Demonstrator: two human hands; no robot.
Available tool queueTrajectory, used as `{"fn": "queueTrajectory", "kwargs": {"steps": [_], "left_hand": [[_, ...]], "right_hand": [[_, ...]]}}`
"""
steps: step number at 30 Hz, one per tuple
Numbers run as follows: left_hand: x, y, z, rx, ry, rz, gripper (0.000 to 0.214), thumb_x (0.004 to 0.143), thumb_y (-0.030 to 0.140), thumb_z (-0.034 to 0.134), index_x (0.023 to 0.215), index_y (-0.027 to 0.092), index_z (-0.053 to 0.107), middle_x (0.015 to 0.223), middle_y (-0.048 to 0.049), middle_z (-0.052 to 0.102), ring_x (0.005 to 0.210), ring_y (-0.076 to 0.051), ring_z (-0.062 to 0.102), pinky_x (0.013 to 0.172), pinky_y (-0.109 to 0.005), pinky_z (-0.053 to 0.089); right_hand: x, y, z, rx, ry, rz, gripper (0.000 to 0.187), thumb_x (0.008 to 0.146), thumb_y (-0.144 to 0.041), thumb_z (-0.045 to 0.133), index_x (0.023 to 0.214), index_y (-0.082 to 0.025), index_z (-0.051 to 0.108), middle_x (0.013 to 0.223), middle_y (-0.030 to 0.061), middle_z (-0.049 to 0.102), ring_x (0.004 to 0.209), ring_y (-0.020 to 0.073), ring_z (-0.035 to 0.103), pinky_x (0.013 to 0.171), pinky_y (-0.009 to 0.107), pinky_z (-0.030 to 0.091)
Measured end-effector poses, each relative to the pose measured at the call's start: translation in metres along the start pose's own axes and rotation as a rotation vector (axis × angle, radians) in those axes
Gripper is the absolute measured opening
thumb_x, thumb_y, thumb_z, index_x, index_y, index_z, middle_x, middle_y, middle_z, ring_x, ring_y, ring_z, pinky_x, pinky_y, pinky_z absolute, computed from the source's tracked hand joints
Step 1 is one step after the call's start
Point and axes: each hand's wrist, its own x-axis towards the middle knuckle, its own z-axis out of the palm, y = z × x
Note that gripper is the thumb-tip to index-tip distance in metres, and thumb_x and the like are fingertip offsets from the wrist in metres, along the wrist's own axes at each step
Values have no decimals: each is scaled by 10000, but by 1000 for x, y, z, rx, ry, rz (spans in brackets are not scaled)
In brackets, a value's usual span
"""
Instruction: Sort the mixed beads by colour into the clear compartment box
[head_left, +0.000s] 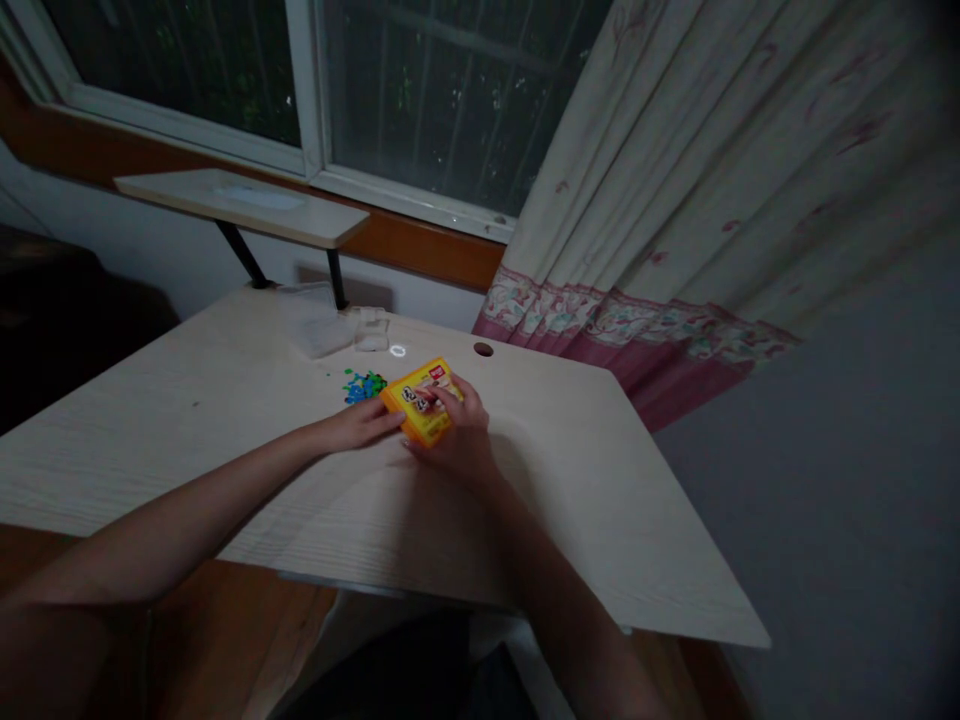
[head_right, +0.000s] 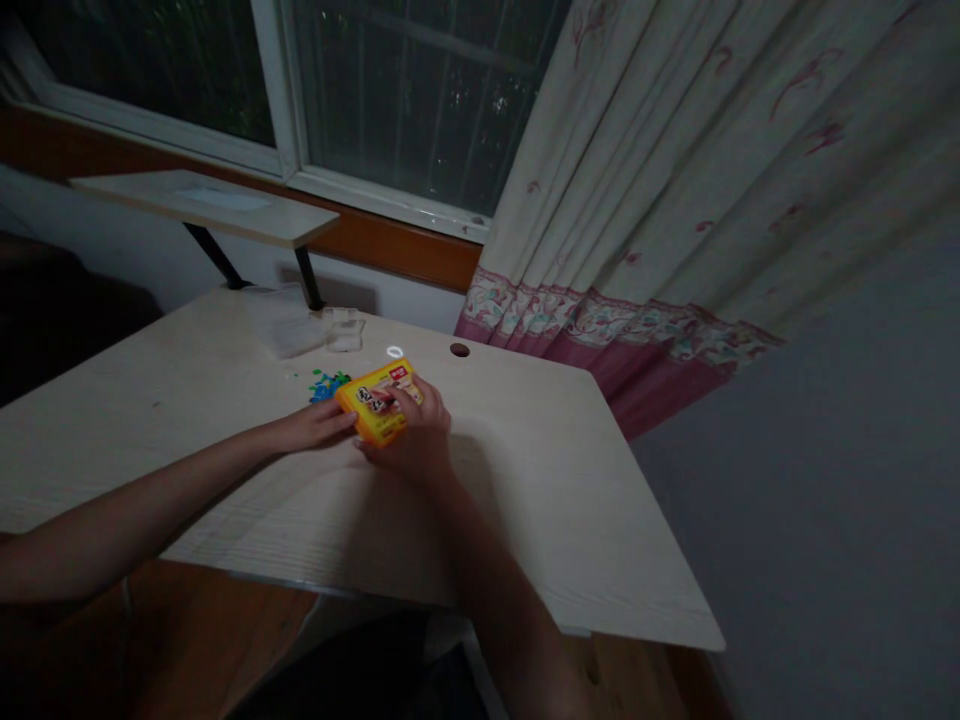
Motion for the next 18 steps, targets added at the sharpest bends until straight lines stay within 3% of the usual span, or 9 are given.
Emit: {"fn": "queueTrajectory", "kwargs": {"steps": [2, 6, 10, 13, 16, 18], "left_hand": [[-4, -4, -1, -79, -64, -41, 514, 957, 555, 599, 1288, 169, 671, 1320, -127, 674, 1244, -311, 608, 1141, -466, 430], [-8, -7, 1, -418, -148, -49, 715, 885, 617, 679, 1434, 171, 572, 1414, -164, 621, 1321, -335, 576, 1162, -479, 399], [-7, 2, 9, -824, -94, -27, 824, 858, 645, 692, 1504, 178, 483, 1509, -173, 539, 1438, -338, 469, 1229, -504, 299], [-7, 15, 4, -982, -92, -78, 895, 855, 699, 647, 1541, 169, 423, 1552, -188, 486, 1477, -370, 403, 1233, -573, 261], [-9, 24, -5, -1058, -136, -176, 1000, 844, 812, 529, 1583, 166, 340, 1551, -208, 477, 1453, -424, 416, 1158, -661, 322], [-10, 28, -8, -1061, -161, -228, 1056, 823, 863, 478, 1592, 157, 316, 1538, -226, 484, 1439, -447, 425, 1110, -661, 375]], "right_hand": [[-4, -7, 6, 59, 10, -53, 893, 635, -702, 813, 1359, -245, 559, 1483, 169, 474, 1381, 344, 487, 1129, 519, 458], [-7, -14, 7, 119, 21, -144, 989, 654, -803, 743, 1429, -243, 488, 1489, 171, 471, 1421, 354, 452, 1166, 559, 424], [-11, -22, 3, 84, 0, -201, 1019, 714, -818, 688, 1520, -266, 398, 1526, 149, 458, 1449, 352, 419, 1189, 572, 388], [-13, -25, 3, 26, -7, -219, 894, 776, -736, 705, 1508, -298, 436, 1552, 117, 449, 1448, 336, 416, 1184, 537, 393], [-14, -25, 1, -30, 15, -198, 687, 861, -601, 701, 1462, -332, 506, 1547, 85, 467, 1421, 305, 447, 1176, 486, 395], [-12, -22, -3, -36, 27, -156, 611, 889, -556, 684, 1441, -343, 532, 1536, 83, 479, 1385, 301, 484, 1168, 483, 397]]}}
